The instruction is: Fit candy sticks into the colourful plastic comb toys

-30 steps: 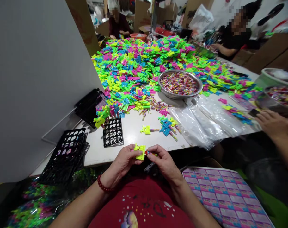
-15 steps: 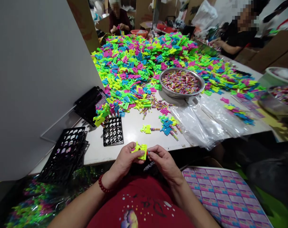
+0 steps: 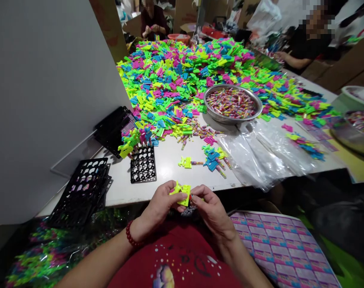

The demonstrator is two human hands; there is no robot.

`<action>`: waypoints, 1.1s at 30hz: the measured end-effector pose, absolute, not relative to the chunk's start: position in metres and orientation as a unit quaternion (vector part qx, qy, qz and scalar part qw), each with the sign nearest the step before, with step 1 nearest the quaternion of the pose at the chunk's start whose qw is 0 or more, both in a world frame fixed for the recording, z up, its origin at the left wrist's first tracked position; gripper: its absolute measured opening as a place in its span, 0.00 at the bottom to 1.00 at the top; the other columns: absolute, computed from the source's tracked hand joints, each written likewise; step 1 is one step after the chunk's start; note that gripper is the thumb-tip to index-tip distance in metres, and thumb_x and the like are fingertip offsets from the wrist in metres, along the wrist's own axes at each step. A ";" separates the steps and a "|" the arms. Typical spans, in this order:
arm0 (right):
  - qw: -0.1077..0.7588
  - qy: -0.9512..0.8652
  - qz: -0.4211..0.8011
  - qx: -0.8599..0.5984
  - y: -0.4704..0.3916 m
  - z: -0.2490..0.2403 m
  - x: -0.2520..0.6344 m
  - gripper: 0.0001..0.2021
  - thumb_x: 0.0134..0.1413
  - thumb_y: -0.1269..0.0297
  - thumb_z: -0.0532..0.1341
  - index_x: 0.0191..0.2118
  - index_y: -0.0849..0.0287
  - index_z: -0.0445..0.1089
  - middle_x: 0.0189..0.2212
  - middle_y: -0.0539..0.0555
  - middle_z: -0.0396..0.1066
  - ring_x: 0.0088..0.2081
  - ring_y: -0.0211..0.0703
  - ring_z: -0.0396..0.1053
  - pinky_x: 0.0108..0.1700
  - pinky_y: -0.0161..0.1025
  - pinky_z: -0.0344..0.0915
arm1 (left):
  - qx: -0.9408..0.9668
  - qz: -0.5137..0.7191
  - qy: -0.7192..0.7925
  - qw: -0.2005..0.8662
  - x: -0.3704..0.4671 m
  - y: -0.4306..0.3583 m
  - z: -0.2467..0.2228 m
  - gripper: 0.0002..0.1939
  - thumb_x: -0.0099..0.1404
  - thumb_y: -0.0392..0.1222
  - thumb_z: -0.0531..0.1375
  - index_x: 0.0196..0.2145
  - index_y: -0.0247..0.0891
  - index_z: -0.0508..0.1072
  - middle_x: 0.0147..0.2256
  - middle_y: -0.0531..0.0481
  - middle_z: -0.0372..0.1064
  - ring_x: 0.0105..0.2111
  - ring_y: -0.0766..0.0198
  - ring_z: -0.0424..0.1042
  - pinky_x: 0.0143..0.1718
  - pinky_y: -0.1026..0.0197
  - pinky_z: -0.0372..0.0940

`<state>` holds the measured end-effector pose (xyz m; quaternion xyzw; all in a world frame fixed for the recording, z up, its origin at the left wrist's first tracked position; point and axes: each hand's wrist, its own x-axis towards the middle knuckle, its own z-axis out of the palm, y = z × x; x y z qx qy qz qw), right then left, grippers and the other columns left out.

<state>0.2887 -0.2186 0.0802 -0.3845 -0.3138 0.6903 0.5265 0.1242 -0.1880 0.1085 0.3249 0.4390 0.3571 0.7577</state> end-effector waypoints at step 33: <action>0.274 -0.747 0.064 -0.603 -0.020 0.047 0.307 0.09 0.66 0.65 0.54 0.44 0.60 0.71 0.40 0.60 0.73 0.45 0.51 0.67 0.51 0.43 0.60 | 0.689 0.266 0.610 0.287 0.131 -0.092 0.072 0.11 0.67 0.40 0.54 0.43 0.35 0.72 0.43 0.41 0.71 0.44 0.56 0.71 0.47 0.57 0.66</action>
